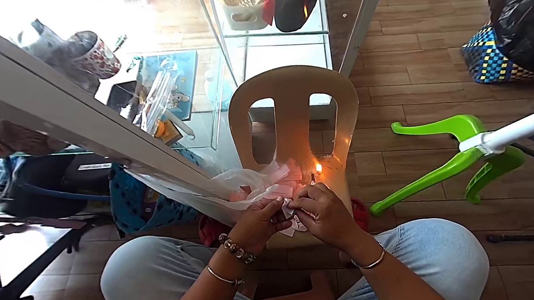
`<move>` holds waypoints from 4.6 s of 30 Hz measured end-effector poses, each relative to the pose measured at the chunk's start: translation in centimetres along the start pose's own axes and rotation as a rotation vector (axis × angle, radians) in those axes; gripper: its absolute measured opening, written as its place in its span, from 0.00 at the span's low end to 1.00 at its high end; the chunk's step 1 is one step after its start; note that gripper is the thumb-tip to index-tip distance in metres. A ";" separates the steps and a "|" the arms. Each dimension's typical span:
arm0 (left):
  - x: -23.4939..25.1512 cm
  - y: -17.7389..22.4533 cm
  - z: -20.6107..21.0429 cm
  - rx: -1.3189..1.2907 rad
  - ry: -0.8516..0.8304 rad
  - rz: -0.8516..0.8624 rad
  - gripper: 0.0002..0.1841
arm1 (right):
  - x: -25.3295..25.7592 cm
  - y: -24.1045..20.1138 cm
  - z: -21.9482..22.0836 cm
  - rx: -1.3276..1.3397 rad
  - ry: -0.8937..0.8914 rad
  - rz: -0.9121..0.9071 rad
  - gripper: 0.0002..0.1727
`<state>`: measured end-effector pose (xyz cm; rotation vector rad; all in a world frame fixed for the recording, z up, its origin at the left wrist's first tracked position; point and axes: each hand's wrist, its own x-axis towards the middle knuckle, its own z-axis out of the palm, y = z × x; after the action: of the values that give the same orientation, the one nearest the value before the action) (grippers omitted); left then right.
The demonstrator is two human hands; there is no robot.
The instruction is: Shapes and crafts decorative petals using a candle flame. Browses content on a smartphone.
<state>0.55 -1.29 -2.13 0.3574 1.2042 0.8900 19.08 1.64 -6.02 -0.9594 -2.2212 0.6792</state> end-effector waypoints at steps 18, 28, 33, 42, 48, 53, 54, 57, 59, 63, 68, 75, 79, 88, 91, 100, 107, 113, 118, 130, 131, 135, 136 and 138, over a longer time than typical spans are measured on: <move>-0.1 -0.5 1.7 -0.116 0.154 0.171 0.08 | 1.3 -2.4 -0.2 0.959 0.033 0.733 0.14; 0.1 -0.3 2.7 -0.102 0.136 0.214 0.11 | 1.3 -2.2 -0.8 1.075 0.157 0.855 0.05; 0.4 -0.4 3.0 -0.081 0.107 0.249 0.12 | 1.1 -2.0 -0.9 0.989 0.178 0.797 0.05; 0.1 0.2 3.0 -0.003 -0.025 0.047 0.10 | 0.3 -0.9 -1.1 0.369 0.249 0.394 0.08; 0.1 0.7 2.6 -0.098 -0.064 -0.066 0.15 | -0.7 0.3 -0.9 -0.217 0.314 -0.179 0.10; 0.2 1.0 2.0 -0.172 -0.094 0.007 0.09 | -0.8 0.3 -1.2 -0.276 0.333 -0.262 0.11; 0.2 1.1 2.0 -0.168 -0.088 0.023 0.09 | -0.8 0.3 -1.2 -0.276 0.337 -0.266 0.11; 0.0 1.3 2.0 -0.157 -0.066 0.052 0.10 | -0.7 0.3 -1.3 -0.276 0.337 -0.270 0.11; -0.1 1.4 2.1 -0.154 -0.046 0.060 0.10 | -0.7 0.3 -1.3 -0.277 0.331 -0.271 0.11; -0.3 1.3 2.0 -0.140 -0.026 0.084 0.09 | -0.6 0.3 -1.3 -0.264 0.326 -0.274 0.10; -0.4 1.1 1.9 -0.030 0.015 0.194 0.10 | -0.5 0.1 -1.3 -0.093 0.249 -0.152 0.10; -0.4 0.3 1.5 0.251 -0.016 0.454 0.13 | -0.1 -1.3 -1.3 0.472 0.263 0.230 0.06; -0.4 0.2 1.4 0.315 -0.036 0.493 0.13 | -0.2 -1.5 -1.2 0.502 0.263 0.287 0.06; -0.3 0.3 1.0 0.413 -0.123 0.549 0.12 | -0.4 -1.5 -1.3 0.488 0.253 0.314 0.12; -0.3 0.3 0.9 0.442 -0.131 0.563 0.12 | -0.5 -1.5 -1.3 0.464 0.241 0.292 0.10; -0.4 0.5 1.5 -0.029 -0.165 0.250 0.19 | 0.1 -1.7 -2.5 0.630 0.246 0.426 0.07; -0.5 -0.6 2.4 -0.039 -0.148 0.248 0.07 | 0.2 -2.2 -2.6 0.756 0.237 0.491 0.05; -0.4 -0.6 2.4 -0.050 -0.148 0.255 0.06 | 0.2 -2.3 -2.6 0.807 0.230 0.495 0.04; -0.3 -0.9 2.2 -0.055 -0.193 0.297 0.08 | 0.2 -2.4 -2.4 0.768 0.210 0.432 0.05; -0.5 -0.8 2.1 -0.034 -0.185 0.336 0.08 | 0.0 -2.0 -2.0 0.405 0.330 0.094 0.05; -0.5 -0.8 2.1 -0.029 -0.185 0.342 0.08 | -0.1 -1.9 -2.0 0.390 0.331 0.087 0.05; -0.6 -0.8 2.2 -0.014 -0.162 0.366 0.09 | -0.2 -2.0 -1.9 0.355 0.332 0.090 0.05; -0.6 -0.9 2.2 -0.013 -0.153 0.366 0.09 | -0.2 -2.0 -1.8 0.364 0.333 0.096 0.06; -0.6 -0.8 2.2 -0.013 -0.137 0.357 0.09 | -0.2 -2.0 -1.6 0.381 0.328 0.115 0.07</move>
<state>2.81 -1.76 -1.48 0.6264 1.0235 1.1596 19.44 0.58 -3.71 -0.9286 -1.6850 0.8885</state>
